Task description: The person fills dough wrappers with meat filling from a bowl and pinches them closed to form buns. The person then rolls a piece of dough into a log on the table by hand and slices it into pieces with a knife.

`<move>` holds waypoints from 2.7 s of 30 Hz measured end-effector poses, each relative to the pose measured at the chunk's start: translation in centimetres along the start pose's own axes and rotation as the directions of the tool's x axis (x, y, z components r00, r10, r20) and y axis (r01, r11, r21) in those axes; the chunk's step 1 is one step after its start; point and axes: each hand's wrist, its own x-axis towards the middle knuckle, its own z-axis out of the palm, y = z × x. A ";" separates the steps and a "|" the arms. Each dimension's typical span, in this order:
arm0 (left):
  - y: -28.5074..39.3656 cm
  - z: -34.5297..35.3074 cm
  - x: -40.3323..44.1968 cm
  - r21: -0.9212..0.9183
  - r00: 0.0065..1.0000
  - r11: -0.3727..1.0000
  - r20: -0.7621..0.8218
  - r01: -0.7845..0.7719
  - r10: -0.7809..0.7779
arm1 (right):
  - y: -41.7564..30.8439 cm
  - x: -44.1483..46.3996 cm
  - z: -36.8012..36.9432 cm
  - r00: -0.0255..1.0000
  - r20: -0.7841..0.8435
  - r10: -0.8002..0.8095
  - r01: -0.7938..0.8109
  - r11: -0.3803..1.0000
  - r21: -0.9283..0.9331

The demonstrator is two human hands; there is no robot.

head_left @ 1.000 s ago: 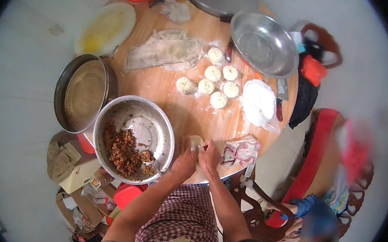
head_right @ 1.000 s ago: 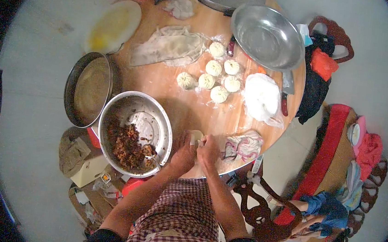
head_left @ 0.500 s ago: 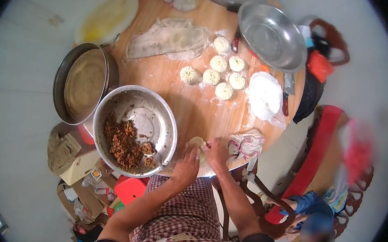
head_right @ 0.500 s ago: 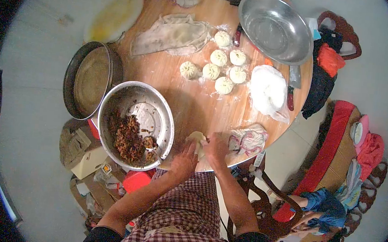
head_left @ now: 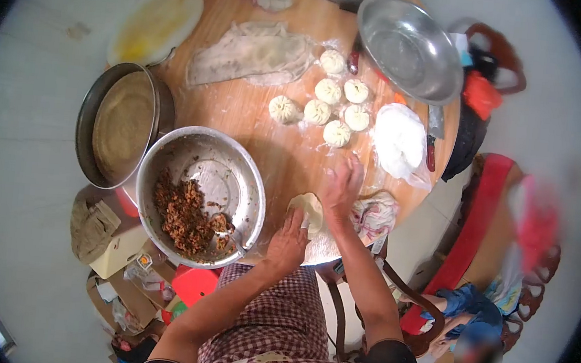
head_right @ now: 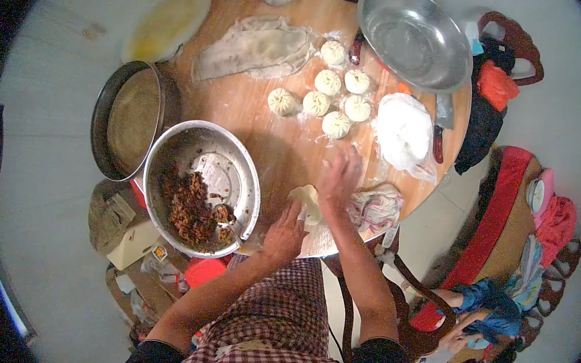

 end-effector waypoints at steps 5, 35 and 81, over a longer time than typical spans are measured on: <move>-1.3 0.1 -1.4 0.139 0.984 0.988 0.171 -0.069 0.044 | -0.2 -2.8 1.3 0.932 0.340 -0.122 0.152 0.986 -0.062; 0.5 -1.8 -2.2 -0.081 0.976 0.995 0.215 0.055 -0.037 | -1.4 -4.3 -2.5 0.718 0.663 0.214 -0.406 0.902 0.148; -1.4 -0.9 1.5 -0.501 0.990 0.858 -0.016 0.114 -0.141 | -2.0 -5.5 -2.3 0.657 0.479 0.581 -0.537 0.808 -0.244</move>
